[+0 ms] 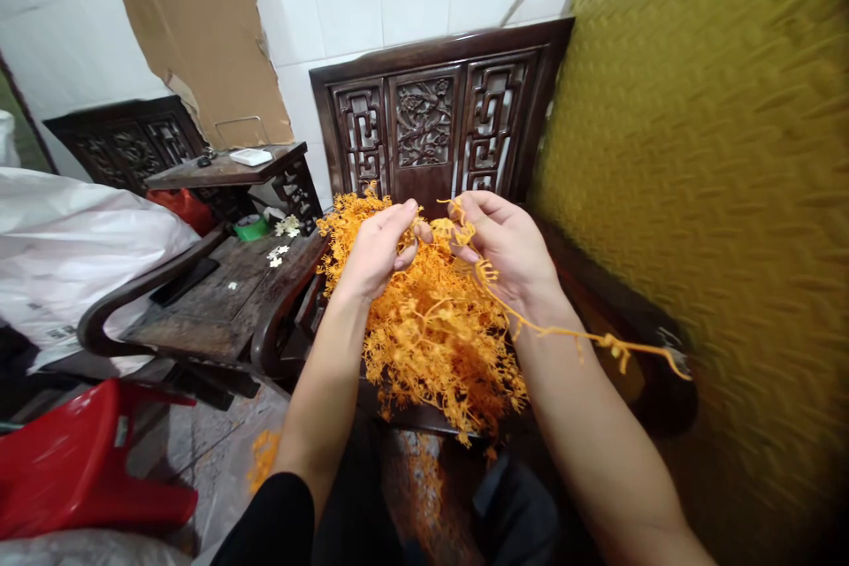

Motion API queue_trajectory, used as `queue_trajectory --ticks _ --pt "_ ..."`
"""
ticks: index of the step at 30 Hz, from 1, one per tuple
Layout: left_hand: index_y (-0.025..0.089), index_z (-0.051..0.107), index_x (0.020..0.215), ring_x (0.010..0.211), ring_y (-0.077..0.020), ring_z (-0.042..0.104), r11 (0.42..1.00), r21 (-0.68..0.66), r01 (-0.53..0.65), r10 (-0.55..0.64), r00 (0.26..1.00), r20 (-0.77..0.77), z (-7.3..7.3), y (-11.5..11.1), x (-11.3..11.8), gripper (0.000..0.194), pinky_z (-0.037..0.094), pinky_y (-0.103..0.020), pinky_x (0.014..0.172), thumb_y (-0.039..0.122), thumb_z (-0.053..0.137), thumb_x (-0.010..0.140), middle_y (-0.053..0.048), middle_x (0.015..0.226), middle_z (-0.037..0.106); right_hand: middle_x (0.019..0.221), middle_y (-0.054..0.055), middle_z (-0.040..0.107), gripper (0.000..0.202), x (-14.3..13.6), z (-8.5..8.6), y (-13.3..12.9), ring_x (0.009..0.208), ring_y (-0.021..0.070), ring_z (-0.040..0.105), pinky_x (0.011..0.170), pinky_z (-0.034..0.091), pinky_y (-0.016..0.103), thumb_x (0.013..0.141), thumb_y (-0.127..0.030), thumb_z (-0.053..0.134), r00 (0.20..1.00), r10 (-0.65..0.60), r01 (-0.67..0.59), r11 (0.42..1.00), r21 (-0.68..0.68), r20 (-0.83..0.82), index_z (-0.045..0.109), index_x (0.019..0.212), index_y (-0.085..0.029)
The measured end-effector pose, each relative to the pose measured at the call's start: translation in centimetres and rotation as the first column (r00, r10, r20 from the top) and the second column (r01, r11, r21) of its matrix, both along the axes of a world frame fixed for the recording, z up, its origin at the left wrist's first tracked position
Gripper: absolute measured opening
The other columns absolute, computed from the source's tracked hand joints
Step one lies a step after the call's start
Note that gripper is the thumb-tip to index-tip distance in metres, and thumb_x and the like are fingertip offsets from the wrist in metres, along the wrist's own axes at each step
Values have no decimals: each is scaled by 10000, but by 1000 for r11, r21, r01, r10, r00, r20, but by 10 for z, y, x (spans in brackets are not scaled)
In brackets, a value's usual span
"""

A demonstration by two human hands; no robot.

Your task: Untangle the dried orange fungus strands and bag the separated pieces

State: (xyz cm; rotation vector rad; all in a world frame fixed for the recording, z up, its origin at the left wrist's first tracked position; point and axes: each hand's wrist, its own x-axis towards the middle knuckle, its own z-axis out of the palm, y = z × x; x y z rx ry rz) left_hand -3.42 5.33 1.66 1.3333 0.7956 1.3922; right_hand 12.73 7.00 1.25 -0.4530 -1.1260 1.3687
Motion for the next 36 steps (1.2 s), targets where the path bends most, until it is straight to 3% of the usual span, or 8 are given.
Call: queue_trajectory --ticks 5,10,13,16,22,28,32,36 --pt "150 660 906 375 1 323 997 -53 -48 48 999 -16 0 3 -3 138 171 -201 415 275 601 895 -10 759 686 814 -4 708 320 5 -1 4 704 86 630 555 518 206 626 -296 1001 999 40 -39 999 19 -37 774 840 -226" --pt "168 695 1224 366 -23 313 995 -89 -39 36 998 -45 -1 7 -5 417 155 -205 410 201 538 839 21 643 638 903 0 737 315 9 0 3 814 118 666 630 557 239 614 -203 978 996 79 -78 997 21 -44 795 868 -239" --pt "168 709 1078 364 -16 311 994 -106 -21 21 1000 -1 -2 7 -1 287 151 -189 412 189 550 840 36 612 587 936 -4 735 348 8 0 2 809 121 644 656 564 264 601 -182 969 995 91 -90 995 40 -40 794 894 -249" --pt "163 677 914 368 -11 288 995 -102 3 0 999 35 -2 5 3 129 144 -177 413 282 633 892 59 560 499 919 -10 728 375 6 0 0 749 103 612 645 547 265 586 -177 975 995 97 -95 994 56 -28 790 903 -250" --pt "177 693 868 409 -13 294 1000 8 -10 10 999 49 -4 5 3 448 173 -201 425 619 766 860 52 609 482 835 -14 703 368 5 0 -1 617 95 530 561 490 286 608 -289 986 1000 -2 -1 996 90 29 777 907 -248" --pt "191 779 1038 477 -61 400 985 158 -65 79 994 -81 -9 5 -1 653 281 -222 455 779 760 755 34 610 528 807 -5 698 337 -2 -5 1 602 86 519 549 458 273 646 -314 980 994 -108 104 985 136 28 781 905 -229" --pt "204 795 1098 887 -181 702 940 288 -184 242 953 -182 -3 2 -3 592 544 -296 770 634 891 704 -75 976 777 746 -10 680 306 -4 -7 1 580 75 506 534 422 257 667 -302 971 992 -121 117 984 132 23 795 902 -217" --pt "205 795 1120 1138 -222 707 904 376 -203 297 931 -211 0 2 -3 485 520 -378 1046 480 921 740 -91 1211 783 733 -12 664 312 -5 -6 0 578 82 510 517 392 260 670 -305 957 999 -50 49 993 107 13 789 919 -220"
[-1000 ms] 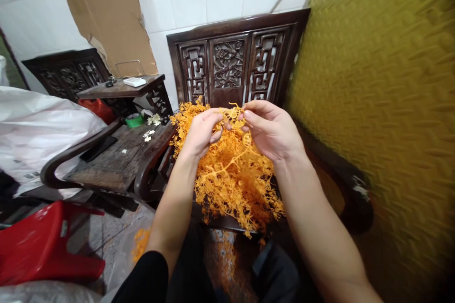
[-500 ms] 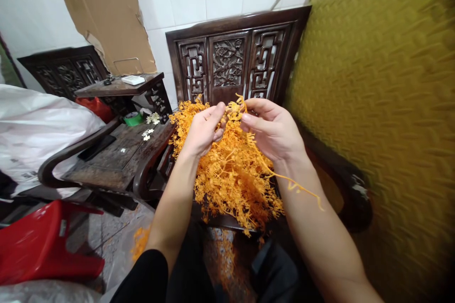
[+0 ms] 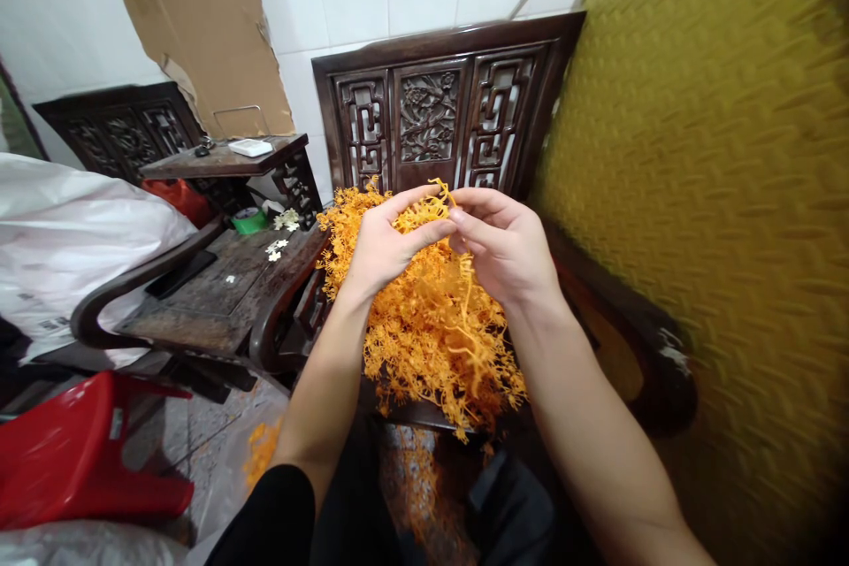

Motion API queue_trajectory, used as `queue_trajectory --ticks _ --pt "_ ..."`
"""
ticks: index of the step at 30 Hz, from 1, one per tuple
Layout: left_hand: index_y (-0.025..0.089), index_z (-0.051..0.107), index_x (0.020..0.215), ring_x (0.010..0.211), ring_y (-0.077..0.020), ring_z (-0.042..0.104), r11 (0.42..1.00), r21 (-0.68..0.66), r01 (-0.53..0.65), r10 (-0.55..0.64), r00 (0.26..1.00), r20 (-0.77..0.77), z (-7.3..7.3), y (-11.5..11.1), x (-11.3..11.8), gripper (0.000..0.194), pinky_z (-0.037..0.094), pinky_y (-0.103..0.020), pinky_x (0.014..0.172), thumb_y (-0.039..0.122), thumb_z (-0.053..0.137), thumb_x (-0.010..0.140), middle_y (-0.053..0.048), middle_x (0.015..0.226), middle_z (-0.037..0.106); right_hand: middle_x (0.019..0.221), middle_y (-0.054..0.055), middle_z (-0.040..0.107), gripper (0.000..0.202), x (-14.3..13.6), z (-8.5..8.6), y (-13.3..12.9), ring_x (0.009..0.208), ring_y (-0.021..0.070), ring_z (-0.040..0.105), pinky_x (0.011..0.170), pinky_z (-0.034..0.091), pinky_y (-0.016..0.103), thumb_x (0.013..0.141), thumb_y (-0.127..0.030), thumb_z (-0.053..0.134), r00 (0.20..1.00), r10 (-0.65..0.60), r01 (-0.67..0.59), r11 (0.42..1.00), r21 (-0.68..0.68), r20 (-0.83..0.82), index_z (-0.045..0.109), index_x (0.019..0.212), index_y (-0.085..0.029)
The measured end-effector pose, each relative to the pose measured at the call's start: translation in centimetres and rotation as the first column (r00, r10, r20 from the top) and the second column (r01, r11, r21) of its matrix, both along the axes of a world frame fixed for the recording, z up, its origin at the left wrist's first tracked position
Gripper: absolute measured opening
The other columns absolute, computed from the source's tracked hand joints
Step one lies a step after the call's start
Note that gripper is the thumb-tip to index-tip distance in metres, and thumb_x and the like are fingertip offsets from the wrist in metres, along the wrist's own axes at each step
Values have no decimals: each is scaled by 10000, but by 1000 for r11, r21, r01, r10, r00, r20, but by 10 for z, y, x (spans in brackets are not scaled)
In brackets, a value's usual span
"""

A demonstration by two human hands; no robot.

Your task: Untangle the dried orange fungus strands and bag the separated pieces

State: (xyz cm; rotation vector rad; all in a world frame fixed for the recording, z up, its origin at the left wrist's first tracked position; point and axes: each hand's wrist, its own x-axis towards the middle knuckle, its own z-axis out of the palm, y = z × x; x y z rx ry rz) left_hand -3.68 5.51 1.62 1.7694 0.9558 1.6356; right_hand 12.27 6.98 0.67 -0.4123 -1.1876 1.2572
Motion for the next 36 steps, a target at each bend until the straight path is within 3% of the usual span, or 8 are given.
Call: queue_trajectory --ticks 4,8,13,19,27,29,33,36 --pt "205 778 993 958 -170 711 1000 -7 3 -3 997 73 -5 1 5 321 549 -286 842 445 873 803 -56 1036 787 703 -28 625 305 -1 1 -2 572 87 486 517 399 268 664 -307 947 998 54 -54 998 -41 8 751 884 -225" --pt "209 710 861 588 -82 536 993 -74 90 -72 974 216 -8 2 10 290 388 -210 535 469 835 833 29 676 616 682 -35 573 295 -5 2 -6 582 90 470 510 382 257 693 -346 937 998 64 -64 998 -21 -15 721 858 -230" --pt "210 598 797 413 -31 247 946 -145 289 -203 881 428 -7 4 15 326 164 -220 424 459 800 850 95 554 379 793 -5 641 230 -13 -2 -12 617 107 498 559 438 285 779 -368 886 988 -138 129 984 125 62 744 907 -241" --pt "186 531 764 389 -21 241 924 -237 300 -88 770 632 -14 9 36 229 141 -205 411 266 696 902 93 533 394 867 31 674 163 -17 -8 -17 826 170 635 751 529 349 908 -116 670 770 -608 444 729 521 193 739 822 -236" --pt "208 422 764 396 -23 211 912 -402 85 258 644 721 -39 57 9 404 125 -213 425 351 765 922 126 541 326 976 70 698 183 -11 -6 -47 930 239 659 817 551 438 938 -126 649 601 -789 486 489 725 129 746 944 -281" --pt "210 405 763 396 -22 211 905 -400 146 222 639 736 -42 61 -2 410 106 -217 421 374 740 932 118 563 367 998 64 690 140 -6 2 -51 954 247 652 830 546 441 934 -166 694 607 -789 565 514 646 96 747 948 -295" --pt "197 473 809 402 -10 297 909 -274 313 -40 722 691 -31 42 6 224 137 -214 413 311 604 950 44 744 612 856 12 607 106 6 12 -25 623 129 499 546 435 317 874 -309 800 898 -434 400 875 272 76 699 881 -279" --pt "187 508 794 403 -6 323 913 -259 315 -93 779 620 -18 23 15 171 140 -223 398 288 572 917 -21 920 740 819 -5 558 262 17 14 -4 623 107 468 510 392 265 758 -369 892 968 -249 245 965 95 32 668 853 -271"
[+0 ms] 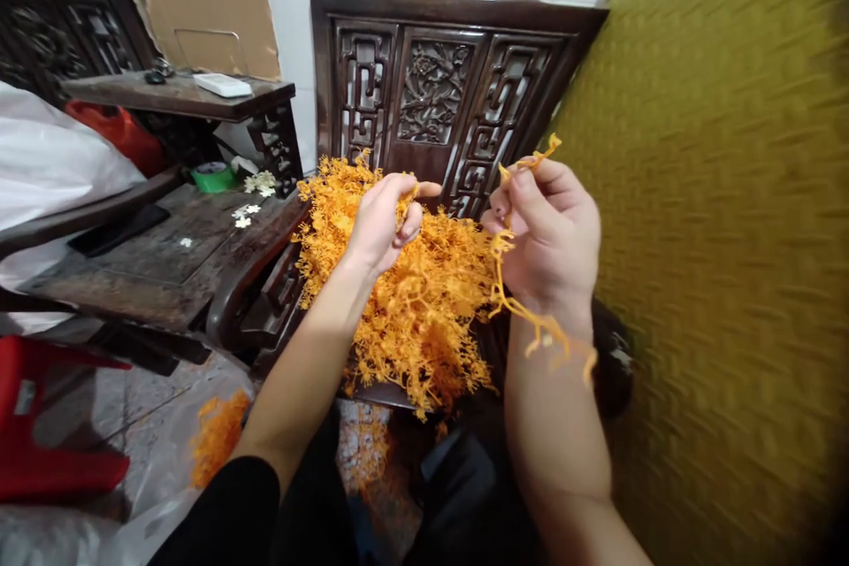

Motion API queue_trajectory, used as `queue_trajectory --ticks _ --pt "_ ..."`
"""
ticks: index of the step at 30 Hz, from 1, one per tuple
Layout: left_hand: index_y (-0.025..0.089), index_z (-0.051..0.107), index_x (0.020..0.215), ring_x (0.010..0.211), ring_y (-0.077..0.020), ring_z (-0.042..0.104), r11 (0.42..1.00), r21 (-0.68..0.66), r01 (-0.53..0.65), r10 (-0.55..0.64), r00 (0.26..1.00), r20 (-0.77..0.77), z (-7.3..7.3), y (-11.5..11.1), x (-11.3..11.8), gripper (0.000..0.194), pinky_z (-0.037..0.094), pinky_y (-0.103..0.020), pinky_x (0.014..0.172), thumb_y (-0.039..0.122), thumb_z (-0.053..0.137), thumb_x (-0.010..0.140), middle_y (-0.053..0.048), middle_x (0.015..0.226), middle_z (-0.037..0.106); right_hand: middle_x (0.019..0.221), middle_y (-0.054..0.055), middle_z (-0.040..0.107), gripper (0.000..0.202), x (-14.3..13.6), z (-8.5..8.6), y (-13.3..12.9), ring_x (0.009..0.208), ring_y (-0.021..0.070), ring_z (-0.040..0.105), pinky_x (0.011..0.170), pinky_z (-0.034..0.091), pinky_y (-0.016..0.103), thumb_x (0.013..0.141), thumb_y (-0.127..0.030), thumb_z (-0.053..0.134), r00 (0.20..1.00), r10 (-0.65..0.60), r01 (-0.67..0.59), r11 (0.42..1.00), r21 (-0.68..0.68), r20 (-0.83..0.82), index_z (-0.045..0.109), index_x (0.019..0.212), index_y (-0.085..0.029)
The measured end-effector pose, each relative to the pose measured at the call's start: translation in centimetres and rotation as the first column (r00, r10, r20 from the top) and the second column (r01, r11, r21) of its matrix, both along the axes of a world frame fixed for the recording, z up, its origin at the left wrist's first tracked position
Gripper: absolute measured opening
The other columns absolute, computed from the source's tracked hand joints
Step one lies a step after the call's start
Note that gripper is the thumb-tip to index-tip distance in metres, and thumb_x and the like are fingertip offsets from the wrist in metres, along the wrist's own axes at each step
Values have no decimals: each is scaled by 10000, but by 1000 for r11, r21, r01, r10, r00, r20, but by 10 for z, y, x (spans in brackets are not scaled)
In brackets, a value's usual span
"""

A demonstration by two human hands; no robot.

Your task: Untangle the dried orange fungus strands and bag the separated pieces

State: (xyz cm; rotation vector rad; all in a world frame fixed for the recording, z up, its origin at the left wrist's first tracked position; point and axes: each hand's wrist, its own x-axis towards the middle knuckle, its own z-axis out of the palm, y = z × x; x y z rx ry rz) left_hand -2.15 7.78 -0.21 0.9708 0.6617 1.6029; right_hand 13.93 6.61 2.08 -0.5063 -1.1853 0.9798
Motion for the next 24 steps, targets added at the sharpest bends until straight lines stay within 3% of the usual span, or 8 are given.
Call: queue_trajectory --ticks 4,6,10,12,16,18,21,24 --pt "163 654 815 396 -4 335 999 51 8 -4 997 -71 9 -14 -3 88 135 -227 379 215 584 828 -54 991 766 880 3 581 358 9 1 5 720 135 517 587 483 270 697 -468 920 996 73 -70 995 -68 43 653 862 -295" --pt "170 732 910 388 -4 330 998 58 37 -32 995 -91 11 -19 -6 197 140 -221 378 152 591 775 -29 898 733 912 -5 582 361 11 -2 6 778 144 534 683 538 290 695 -490 915 986 168 -167 982 -84 12 652 868 -312" --pt "246 730 1292 395 -21 323 988 69 136 -118 970 -213 16 -33 -3 517 172 -206 393 122 620 803 20 735 646 914 -2 558 266 9 -11 15 830 172 529 762 548 334 849 -605 742 962 270 -271 963 5 44 656 941 -371" --pt "250 721 1336 414 -45 372 988 95 121 -84 942 -325 18 -40 1 481 242 -201 410 170 631 871 26 673 635 899 6 534 235 6 -15 20 829 179 522 750 536 332 898 -613 673 963 262 -265 963 41 58 662 980 -393" --pt "187 825 1058 786 -157 702 961 273 -35 190 801 -568 20 -51 5 240 557 -274 747 353 709 930 -53 901 796 879 2 501 203 2 -19 26 842 168 528 781 546 315 892 -582 699 954 300 -297 952 69 -29 676 978 -399" --pt "186 831 1004 996 -219 739 957 284 -59 246 686 -685 22 -55 4 317 563 -338 942 476 752 903 -71 1061 820 872 -4 505 195 1 -20 28 850 164 541 821 565 325 891 -573 710 942 331 -322 939 123 -57 677 968 -397" --pt "180 821 1063 1056 -268 745 983 183 -18 160 571 -805 23 -58 3 510 567 -377 956 636 766 841 -95 1129 814 872 1 537 198 -3 -22 27 880 177 580 903 588 375 913 -559 703 970 243 -239 949 205 7 674 975 -373" --pt "149 796 1119 1003 -285 742 991 124 58 72 556 -828 22 -56 4 638 577 -377 856 699 773 798 -112 1067 807 917 15 591 226 -6 -24 22 913 183 620 972 586 404 930 -543 707 994 57 -81 959 273 94 680 988 -326"
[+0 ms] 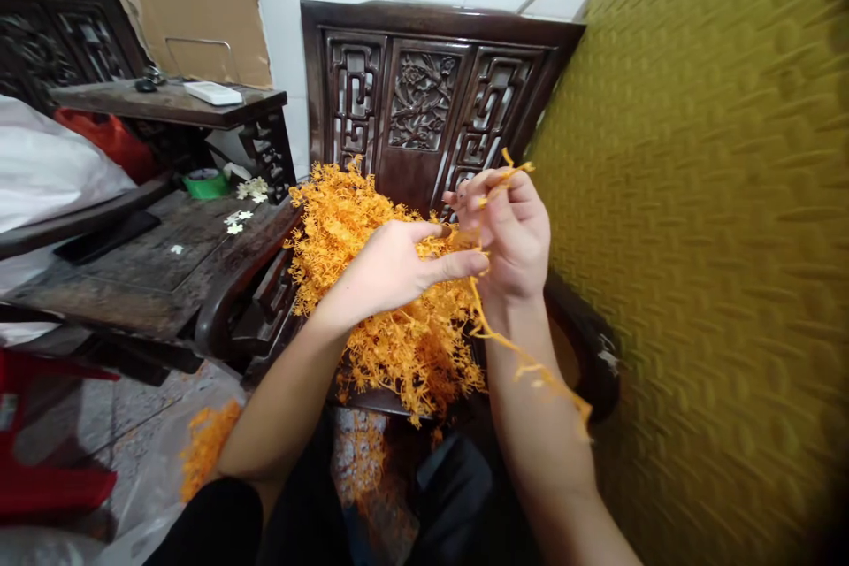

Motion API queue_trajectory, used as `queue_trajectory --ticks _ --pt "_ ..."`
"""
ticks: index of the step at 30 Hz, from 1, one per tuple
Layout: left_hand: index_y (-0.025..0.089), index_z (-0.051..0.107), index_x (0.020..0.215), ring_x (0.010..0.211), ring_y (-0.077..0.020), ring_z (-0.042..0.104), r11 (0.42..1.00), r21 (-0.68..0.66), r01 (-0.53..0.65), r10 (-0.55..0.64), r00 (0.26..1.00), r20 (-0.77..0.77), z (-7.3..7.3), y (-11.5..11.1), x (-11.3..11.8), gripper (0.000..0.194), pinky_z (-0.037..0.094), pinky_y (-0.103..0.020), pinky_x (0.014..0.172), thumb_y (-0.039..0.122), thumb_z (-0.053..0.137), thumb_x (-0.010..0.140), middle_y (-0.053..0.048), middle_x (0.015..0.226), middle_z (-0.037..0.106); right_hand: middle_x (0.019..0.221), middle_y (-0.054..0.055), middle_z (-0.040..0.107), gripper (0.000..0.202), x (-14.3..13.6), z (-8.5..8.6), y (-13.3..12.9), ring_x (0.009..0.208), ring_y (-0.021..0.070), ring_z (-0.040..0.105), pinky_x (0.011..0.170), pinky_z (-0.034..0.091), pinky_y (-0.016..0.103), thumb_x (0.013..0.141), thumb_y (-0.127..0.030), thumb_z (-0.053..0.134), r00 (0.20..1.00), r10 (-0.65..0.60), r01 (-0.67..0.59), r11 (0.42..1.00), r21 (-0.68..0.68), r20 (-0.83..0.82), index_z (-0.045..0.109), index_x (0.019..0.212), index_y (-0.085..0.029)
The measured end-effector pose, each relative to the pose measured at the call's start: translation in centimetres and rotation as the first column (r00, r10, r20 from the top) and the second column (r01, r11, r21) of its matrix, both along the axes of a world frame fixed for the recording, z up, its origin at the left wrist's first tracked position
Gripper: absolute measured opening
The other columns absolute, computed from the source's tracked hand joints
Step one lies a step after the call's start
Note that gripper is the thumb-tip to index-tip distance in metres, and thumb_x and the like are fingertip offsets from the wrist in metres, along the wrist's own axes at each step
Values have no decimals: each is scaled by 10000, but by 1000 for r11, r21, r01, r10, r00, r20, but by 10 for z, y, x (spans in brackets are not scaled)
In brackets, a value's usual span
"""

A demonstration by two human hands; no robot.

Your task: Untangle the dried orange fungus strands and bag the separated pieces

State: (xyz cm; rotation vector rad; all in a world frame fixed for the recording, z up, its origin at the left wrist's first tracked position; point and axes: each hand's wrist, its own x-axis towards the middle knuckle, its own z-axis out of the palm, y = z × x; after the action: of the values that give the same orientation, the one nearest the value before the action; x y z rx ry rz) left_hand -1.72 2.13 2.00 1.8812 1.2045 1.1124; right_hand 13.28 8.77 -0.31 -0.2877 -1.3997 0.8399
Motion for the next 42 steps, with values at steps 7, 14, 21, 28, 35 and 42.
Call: queue_trajectory --ticks 7,14,21,28,35,42 --pt "128 784 1110 872 -213 700 992 9 127 -127 991 40 -4 10 -3 431 543 -352 825 411 858 793 -53 964 783 947 21 642 207 2 1 -13 907 164 651 885 625 348 913 -462 775 995 13 -13 1000 0 98 701 983 -282" --pt "153 782 903 909 -183 688 984 96 153 -165 978 129 -8 15 -8 334 528 -334 900 452 868 783 -32 954 777 938 23 643 278 9 10 -16 862 173 668 879 632 394 909 -524 763 989 70 -58 994 -96 128 691 1030 -284" --pt "175 767 854 693 -114 610 999 53 9 -31 901 433 -11 21 -4 425 463 -254 638 594 820 811 -31 812 742 924 20 630 523 15 19 -29 834 157 638 754 589 313 745 -496 920 942 -16 73 985 -158 336 625 1106 -259" --pt "178 742 862 685 -106 595 996 84 -42 -1 891 454 -13 25 -11 436 433 -232 596 596 840 784 -31 796 724 833 -28 629 544 14 22 -41 551 86 546 504 473 255 780 -372 904 903 181 -58 950 -308 389 556 1175 -237" --pt "199 732 826 773 -126 638 980 169 -102 33 928 370 -11 24 -24 318 486 -255 686 495 846 812 -22 838 738 641 -40 548 274 29 32 -46 547 70 459 470 304 228 907 -363 786 902 148 -34 961 -274 407 726 1096 -173" --pt "183 756 887 850 -149 683 942 334 -35 16 998 62 -8 21 -23 85 523 -308 872 267 752 888 -17 909 782 650 -16 642 488 18 25 -38 518 93 542 465 406 237 823 -576 833 890 110 40 948 -317 443 725 1069 -168"
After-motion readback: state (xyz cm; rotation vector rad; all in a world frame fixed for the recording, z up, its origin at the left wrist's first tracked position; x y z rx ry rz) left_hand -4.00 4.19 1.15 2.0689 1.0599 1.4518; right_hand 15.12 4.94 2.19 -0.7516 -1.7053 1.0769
